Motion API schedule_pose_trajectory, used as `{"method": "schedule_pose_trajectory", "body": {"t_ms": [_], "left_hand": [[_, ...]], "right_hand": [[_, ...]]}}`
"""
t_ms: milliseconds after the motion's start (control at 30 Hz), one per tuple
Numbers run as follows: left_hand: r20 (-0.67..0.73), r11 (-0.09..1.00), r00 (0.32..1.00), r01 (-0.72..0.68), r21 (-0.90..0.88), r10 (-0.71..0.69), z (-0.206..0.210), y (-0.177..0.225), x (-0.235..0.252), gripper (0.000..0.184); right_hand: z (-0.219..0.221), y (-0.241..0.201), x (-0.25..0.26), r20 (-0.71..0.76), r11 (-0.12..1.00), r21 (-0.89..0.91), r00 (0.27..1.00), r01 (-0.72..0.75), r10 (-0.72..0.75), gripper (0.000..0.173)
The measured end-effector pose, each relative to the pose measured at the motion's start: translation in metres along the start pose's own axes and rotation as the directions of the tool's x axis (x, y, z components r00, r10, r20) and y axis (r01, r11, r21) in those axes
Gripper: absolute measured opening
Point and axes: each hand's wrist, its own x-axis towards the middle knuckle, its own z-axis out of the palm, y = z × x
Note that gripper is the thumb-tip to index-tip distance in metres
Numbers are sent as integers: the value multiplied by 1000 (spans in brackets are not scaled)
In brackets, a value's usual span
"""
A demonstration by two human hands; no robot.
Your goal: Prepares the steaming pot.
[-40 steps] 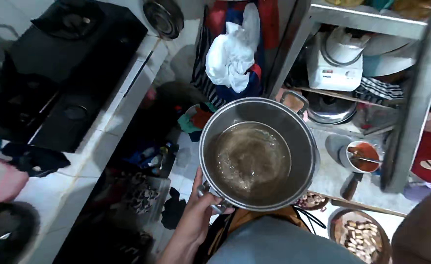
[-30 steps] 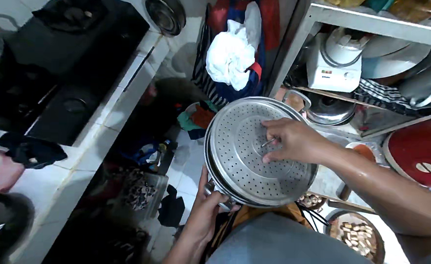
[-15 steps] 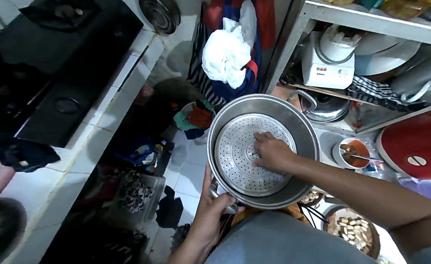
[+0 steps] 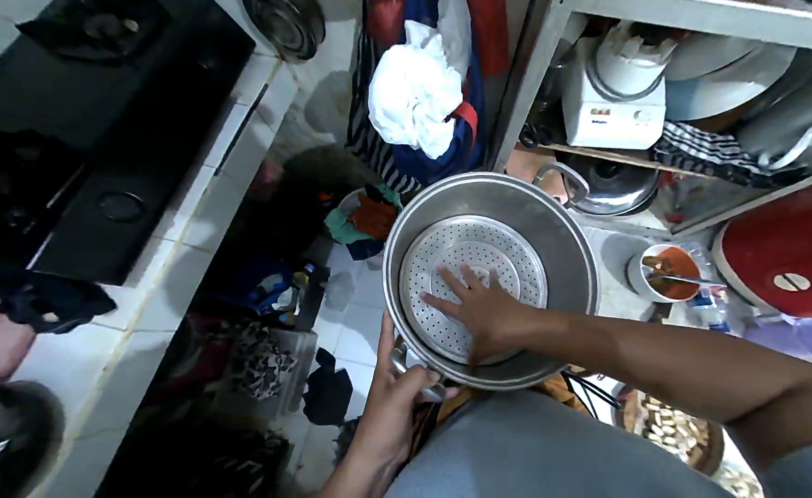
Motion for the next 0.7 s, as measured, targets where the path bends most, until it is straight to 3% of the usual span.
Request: {"method": "schedule_pose_trajectory", "body": {"t_ms": [100, 300, 367, 400, 433, 500, 533, 567, 600, 700], "left_hand": [[-11, 1000, 1000, 5, 6, -5, 0, -2, -1, 109], [-42, 999, 999, 32, 15, -31, 0, -5, 4, 106], [-54, 1000, 998, 28, 9, -28, -3, -6, 5, 107], [-62, 1000, 998, 18, 14, -17, -5, -6, 5, 107], [-71, 1000, 997, 5, 18, -4, -7, -7, 6, 106], [-89, 999, 996, -23, 29, 26, -11, -8, 7, 105], [-92, 999, 995, -30, 32, 33, -13, -7, 7, 104], [-101, 999, 994, -32, 31, 35, -13, -6, 6, 103], [-111, 999, 993, -29, 35, 32, -14, -5, 6, 103], [-133, 997, 991, -7, 80, 18, -16, 0, 5, 99]], "right_hand": [[3, -3, 4, 87, 999, 36, 996, -4, 1, 123], [17, 15, 15, 48, 991, 88, 994, 96, -101, 116], [-1, 19, 0, -58, 965, 213, 988, 153, -144, 99], [-14, 25, -15, -206, 934, 290, 967, 207, -151, 85], [-26, 38, -33, -417, 893, 343, 899, 292, -134, 69], [-43, 79, -68, -764, 813, 410, 642, 413, 59, 38], [-42, 109, -78, -840, 797, 446, 497, 407, 216, 31], [-32, 140, -80, -838, 795, 507, 406, 332, 365, 30], [-13, 168, -74, -782, 783, 585, 405, 212, 474, 32], [60, 193, -30, -452, 739, 644, 681, -196, 575, 56]]}}
